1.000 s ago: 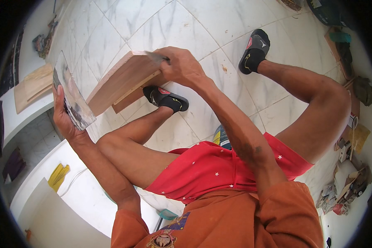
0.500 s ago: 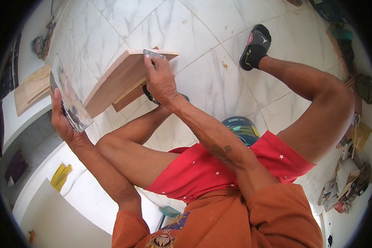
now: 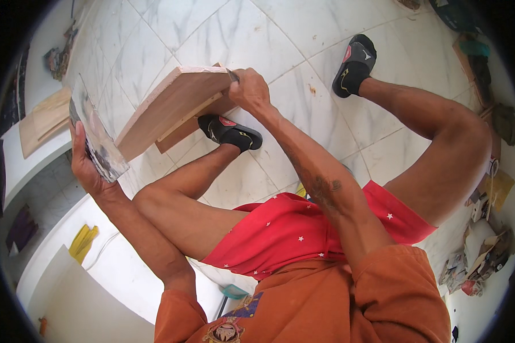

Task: Applying filler/putty to the edge of a wooden board and sanding it down.

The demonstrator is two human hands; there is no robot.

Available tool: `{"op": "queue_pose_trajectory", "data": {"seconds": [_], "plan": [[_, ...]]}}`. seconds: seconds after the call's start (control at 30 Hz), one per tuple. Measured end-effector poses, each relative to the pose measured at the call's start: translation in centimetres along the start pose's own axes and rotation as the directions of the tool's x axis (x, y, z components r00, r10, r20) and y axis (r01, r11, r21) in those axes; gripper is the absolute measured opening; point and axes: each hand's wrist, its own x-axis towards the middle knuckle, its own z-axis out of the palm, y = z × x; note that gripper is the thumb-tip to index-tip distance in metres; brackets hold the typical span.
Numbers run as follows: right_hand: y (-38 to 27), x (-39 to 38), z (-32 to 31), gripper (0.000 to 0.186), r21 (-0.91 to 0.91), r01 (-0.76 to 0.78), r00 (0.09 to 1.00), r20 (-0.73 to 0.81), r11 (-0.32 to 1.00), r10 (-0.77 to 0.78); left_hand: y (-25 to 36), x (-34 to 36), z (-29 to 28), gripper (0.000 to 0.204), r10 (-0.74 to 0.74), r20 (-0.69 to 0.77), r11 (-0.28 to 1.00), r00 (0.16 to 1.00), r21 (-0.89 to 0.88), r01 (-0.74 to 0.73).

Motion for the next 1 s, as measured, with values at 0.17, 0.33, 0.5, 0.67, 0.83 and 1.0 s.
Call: {"op": "queue_pose_trajectory", "data": {"seconds": [0.17, 0.33, 0.5, 0.67, 0.83, 1.0], "plan": [[-2.2, 0.9, -1.3, 0.037, 0.006, -0.060, 0.989, 0.136, 0.998, 0.058, 0.2, -0.1, -0.3, 0.050, 0.008, 0.010, 1.000, 1.000, 0.011, -0.008], [-3.7, 0.3, -2.4, 0.037, 0.060, -0.037, 0.992, 0.120, 0.997, 0.030, 0.1, 0.1, -0.5, 0.050, 0.024, 0.016, 1.000, 1.000, 0.005, -0.024], [-5.4, -0.4, -3.6, 0.037, 0.052, 0.034, 0.992, 0.119, 0.998, -0.040, 0.1, -0.1, -0.1, 0.049, 0.033, -0.029, 0.999, 0.999, 0.022, -0.033], [-6.6, -0.9, -4.6, 0.037, 0.020, 0.092, 0.987, 0.132, 0.996, -0.094, 0.1, -0.2, 0.0, 0.049, 0.027, -0.019, 1.000, 0.999, 0.013, -0.027], [-7.1, -1.7, -5.3, 0.035, 0.040, 0.203, 0.974, 0.090, 0.978, -0.206, 0.2, -0.2, 0.1, 0.049, 0.027, -0.024, 1.000, 0.999, 0.011, -0.027], [-5.6, -1.7, -6.8, 0.034, 0.194, 0.108, 0.983, 0.125, 0.975, -0.133, 0.2, -0.2, -0.1, 0.050, 0.026, -0.013, 1.000, 1.000, 0.007, -0.026]]}}
